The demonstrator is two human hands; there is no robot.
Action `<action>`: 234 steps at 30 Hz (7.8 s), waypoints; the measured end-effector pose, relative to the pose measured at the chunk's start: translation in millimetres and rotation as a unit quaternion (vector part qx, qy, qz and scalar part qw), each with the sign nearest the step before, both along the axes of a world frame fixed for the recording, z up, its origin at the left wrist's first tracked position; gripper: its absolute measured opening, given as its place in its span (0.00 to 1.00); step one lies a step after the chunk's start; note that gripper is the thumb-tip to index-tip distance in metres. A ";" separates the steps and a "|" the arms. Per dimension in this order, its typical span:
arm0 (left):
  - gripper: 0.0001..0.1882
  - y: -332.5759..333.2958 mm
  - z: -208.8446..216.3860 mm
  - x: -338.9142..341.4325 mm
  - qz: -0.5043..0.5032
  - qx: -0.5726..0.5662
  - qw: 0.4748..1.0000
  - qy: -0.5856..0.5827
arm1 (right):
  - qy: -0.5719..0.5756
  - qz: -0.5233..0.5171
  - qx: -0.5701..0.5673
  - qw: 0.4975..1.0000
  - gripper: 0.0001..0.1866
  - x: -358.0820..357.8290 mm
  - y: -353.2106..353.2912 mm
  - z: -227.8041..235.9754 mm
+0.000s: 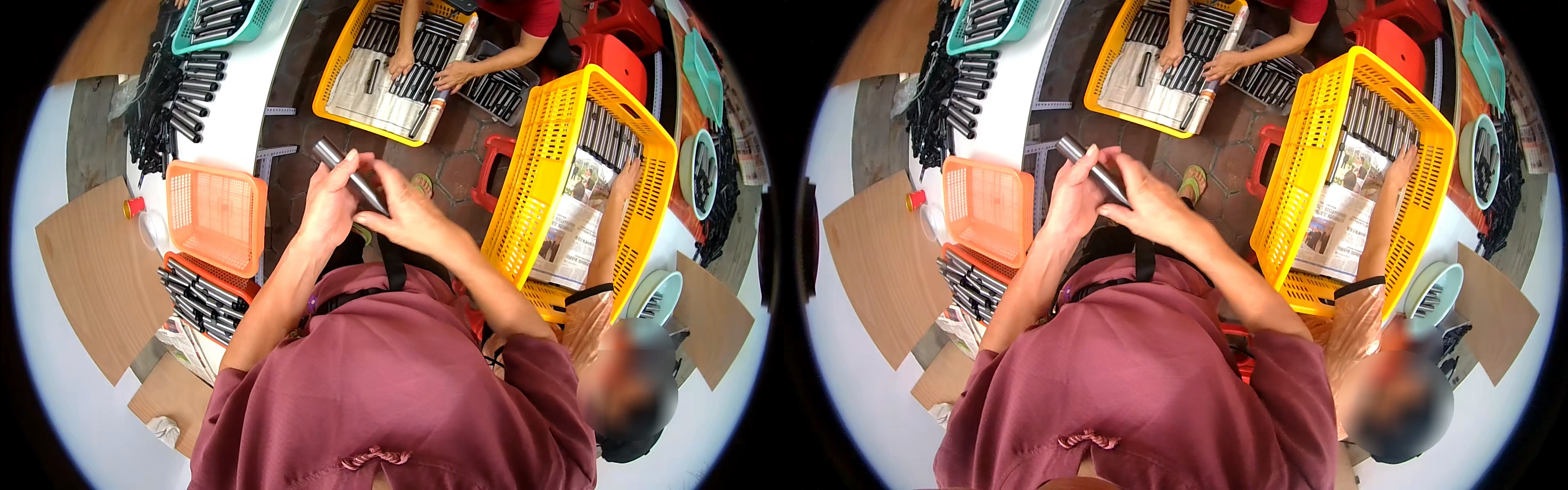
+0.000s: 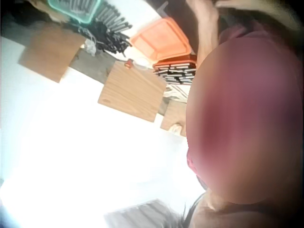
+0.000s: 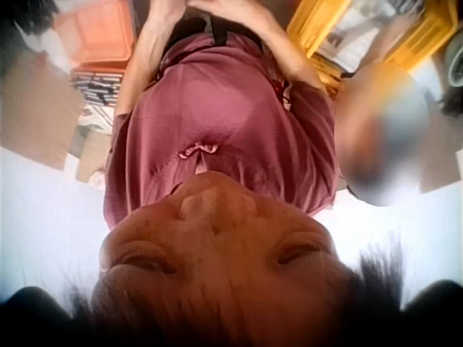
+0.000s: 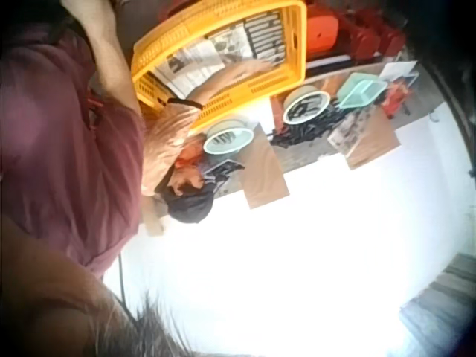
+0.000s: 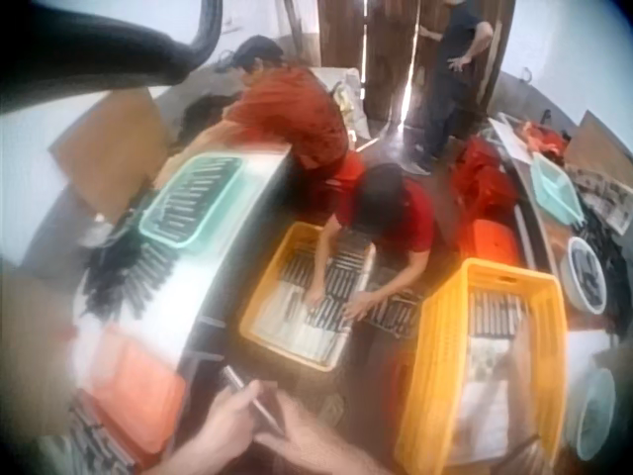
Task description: The person sorts cylindrical metal rods by picking them from an orange basket and placing them into a yellow basket. The person repeatedly transfers the rods between the baskets while other people work nearby.
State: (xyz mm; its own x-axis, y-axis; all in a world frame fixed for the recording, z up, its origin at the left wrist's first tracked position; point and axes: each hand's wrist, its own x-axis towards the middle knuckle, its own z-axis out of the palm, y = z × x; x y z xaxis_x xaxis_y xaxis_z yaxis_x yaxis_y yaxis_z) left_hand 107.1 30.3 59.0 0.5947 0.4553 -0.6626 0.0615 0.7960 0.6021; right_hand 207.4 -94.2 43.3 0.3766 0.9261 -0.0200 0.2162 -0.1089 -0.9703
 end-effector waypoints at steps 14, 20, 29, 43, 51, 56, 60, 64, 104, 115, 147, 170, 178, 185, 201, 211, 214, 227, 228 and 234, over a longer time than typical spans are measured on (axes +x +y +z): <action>0.12 -1.3 1.4 24.7 -0.041 0.099 0.993 0.040 | -0.044 0.027 -0.147 0.988 0.22 27.8 -23.2 5.6; 0.20 -14.7 11.6 36.9 -0.160 0.130 0.978 0.040 | -0.221 -0.422 -0.029 0.879 0.23 88.3 -82.7 -52.7; 0.15 -3.0 -10.6 -10.6 -0.113 0.086 0.979 0.147 | -0.199 -0.512 -0.343 0.762 0.20 225.8 -261.8 -184.9; 0.15 -0.1 -16.6 -75.7 -0.051 0.067 0.965 0.247 | -0.289 -0.460 -0.372 0.753 0.19 253.2 -288.9 -254.2; 0.15 -0.5 -16.2 -107.6 -0.025 0.065 0.965 0.255 | -0.273 -0.416 -0.424 0.757 0.17 269.3 -288.6 -252.1; 0.15 -3.5 -11.1 -128.7 0.004 0.065 0.963 0.263 | -0.275 -0.400 -0.468 0.739 0.22 268.9 -289.1 -248.8; 0.15 -5.9 -10.1 -153.7 0.036 0.084 0.963 0.253 | -0.327 -0.544 -0.351 0.688 0.22 253.0 -232.2 -199.7; 0.15 -9.7 3.7 -164.3 0.074 0.121 0.955 0.261 | -0.198 -0.642 -0.002 0.740 0.15 258.4 -148.5 -124.2; 0.10 45.1 -8.7 -502.6 0.380 0.252 0.873 0.174 | -0.227 0.362 -0.024 0.904 0.34 -363.2 237.4 -28.2; 0.10 62.4 1.9 -488.9 0.367 0.251 0.884 0.145 | -0.245 0.381 -0.003 0.891 0.34 -410.0 259.2 -30.8; 0.20 83.2 28.2 -494.6 0.234 0.413 0.841 0.259 | -0.322 0.255 0.151 0.899 0.31 -400.3 423.1 15.1; 0.18 -28.1 -16.5 -575.8 0.335 0.388 0.690 0.511 | -0.525 0.326 0.094 0.781 0.31 -386.0 489.2 -67.8; 0.29 -23.9 -80.5 -623.8 0.484 0.134 0.720 0.480 | -0.243 0.366 -0.027 0.898 0.26 -406.1 325.1 -65.5; 0.23 0.2 -80.6 -626.7 0.551 0.026 0.803 0.225 | -0.119 0.385 -0.154 0.902 0.15 -426.5 238.0 -70.6; 0.27 28.4 -67.9 -552.0 0.465 0.094 0.845 0.249 | -0.295 0.355 -0.064 0.885 0.18 -347.8 274.7 -58.2; 0.33 140.0 -51.5 -573.0 0.202 0.421 0.697 0.544 | -0.333 0.390 0.042 0.857 0.33 -448.3 371.2 -18.5; 0.38 158.1 -58.4 -585.3 0.229 0.326 0.758 0.516 | -0.340 0.381 -0.009 0.860 0.32 -475.2 386.0 -25.9; 0.26 170.3 -52.7 -570.5 0.362 0.201 0.860 0.299 | -0.335 0.424 -0.162 0.826 0.32 -502.9 372.4 -17.5; 0.24 172.0 -48.2 -568.9 0.369 0.175 0.867 0.287 | -0.329 0.427 -0.171 0.825 0.32 -503.7 372.0 -17.8; 0.21 168.1 -56.5 -572.6 0.405 0.117 0.880 0.219 | -0.347 0.429 -0.085 0.830 0.26 -510.6 360.4 -15.8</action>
